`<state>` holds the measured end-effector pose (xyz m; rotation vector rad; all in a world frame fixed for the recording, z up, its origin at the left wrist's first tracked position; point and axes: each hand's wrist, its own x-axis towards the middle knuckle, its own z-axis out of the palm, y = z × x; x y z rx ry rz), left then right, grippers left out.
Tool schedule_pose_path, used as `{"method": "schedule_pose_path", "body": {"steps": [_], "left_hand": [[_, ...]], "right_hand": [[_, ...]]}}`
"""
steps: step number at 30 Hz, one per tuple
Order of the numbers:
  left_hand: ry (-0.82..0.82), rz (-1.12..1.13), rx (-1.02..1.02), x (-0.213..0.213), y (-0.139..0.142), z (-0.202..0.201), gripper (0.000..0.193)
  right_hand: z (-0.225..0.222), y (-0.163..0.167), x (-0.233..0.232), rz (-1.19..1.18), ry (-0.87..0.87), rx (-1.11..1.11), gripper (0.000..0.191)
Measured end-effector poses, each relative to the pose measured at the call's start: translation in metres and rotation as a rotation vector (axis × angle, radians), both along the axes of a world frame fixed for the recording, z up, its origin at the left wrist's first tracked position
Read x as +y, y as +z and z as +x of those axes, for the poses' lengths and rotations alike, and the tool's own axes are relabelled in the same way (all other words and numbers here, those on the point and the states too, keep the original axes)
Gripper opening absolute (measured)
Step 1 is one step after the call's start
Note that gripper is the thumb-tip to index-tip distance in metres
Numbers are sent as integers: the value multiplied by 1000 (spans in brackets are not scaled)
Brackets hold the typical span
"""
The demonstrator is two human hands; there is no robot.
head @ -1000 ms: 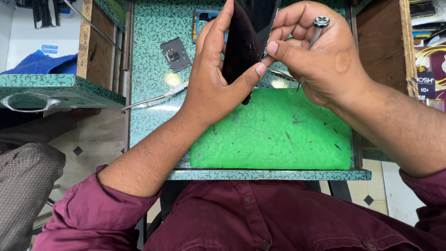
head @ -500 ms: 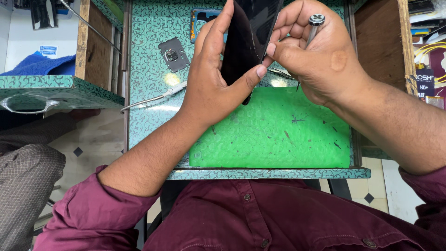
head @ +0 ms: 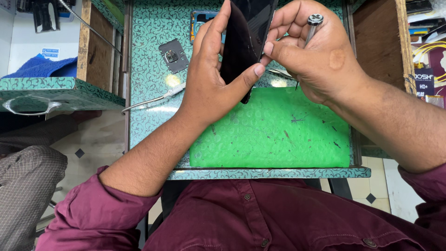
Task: The person plugs a charging cable into a smartphone and powers it on, then removes the SIM tray and pries off the back cover. They place the opened phone on a green mat and use a screwdriver to unscrew and work on the internal components, holding the frame steady with the other hand.
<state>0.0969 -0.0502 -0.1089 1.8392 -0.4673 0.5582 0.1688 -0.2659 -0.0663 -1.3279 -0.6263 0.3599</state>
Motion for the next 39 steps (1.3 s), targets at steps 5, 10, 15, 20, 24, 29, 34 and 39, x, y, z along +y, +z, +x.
{"method": "schedule_pose_path", "body": {"steps": [5,10,15,20,24,29,34,39], "left_hand": [[22,27,3,0,-2,0,91],[7,2,10,0,-4,0,89],[5,1,12,1,-5,0,90],[5,-2,24,1,-5,0,90],[-18,-39,47,0,-3,0,88],[30,34,23,0,-1,-2,89],[-5,0,-12,-1,2,-3,86],[22,33,15,2,3,-2,89]], "right_hand": [[0,1,0,-5,-4,0,19],[-1,2,1,-17,-3,-21,18],[-2,5,2,-6,12,-26,18],[-3,7,0,-30,19,-52,17],[-3,7,0,-45,29,-79,16],[-4,10,-1,-78,17,-53,17],[-5,11,-1,-122,-9,-51,20],[-2,10,0,-90,9,-43,17]]}}
